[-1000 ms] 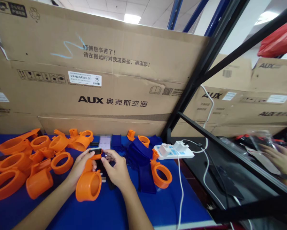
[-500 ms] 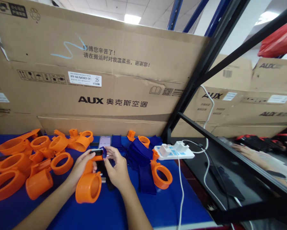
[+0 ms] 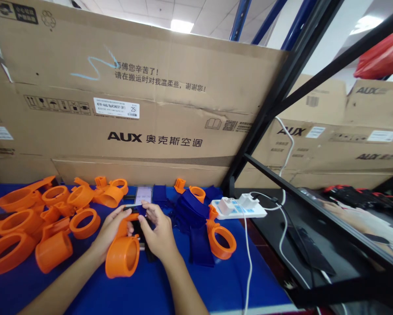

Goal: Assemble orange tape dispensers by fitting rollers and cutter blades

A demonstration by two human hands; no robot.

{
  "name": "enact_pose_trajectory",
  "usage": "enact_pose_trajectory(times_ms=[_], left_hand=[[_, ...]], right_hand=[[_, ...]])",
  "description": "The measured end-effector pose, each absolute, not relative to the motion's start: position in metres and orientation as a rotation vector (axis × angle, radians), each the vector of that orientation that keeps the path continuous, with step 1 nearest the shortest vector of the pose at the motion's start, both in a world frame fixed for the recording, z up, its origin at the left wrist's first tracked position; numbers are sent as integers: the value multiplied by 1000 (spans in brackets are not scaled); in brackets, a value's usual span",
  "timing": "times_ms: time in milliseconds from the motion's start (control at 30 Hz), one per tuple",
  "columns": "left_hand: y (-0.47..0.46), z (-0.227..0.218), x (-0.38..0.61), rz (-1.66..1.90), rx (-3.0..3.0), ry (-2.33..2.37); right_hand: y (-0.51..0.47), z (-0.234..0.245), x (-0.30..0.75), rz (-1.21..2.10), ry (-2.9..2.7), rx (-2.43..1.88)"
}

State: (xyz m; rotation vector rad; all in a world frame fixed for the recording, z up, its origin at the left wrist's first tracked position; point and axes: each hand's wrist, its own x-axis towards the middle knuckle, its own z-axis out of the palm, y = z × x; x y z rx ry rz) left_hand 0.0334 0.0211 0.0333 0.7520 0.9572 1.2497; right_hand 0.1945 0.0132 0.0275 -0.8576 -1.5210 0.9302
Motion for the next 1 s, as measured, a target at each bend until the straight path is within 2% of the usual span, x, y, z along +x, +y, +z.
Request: enact_pose_trajectory(times_ms=[333,1000], left_hand=[[22,31,31,1207,758,930],[23,29,26,1147,831,883]], right_hand=[[13,30,197,933,-1624,-692],[13,42,204,891,-1661,-804]])
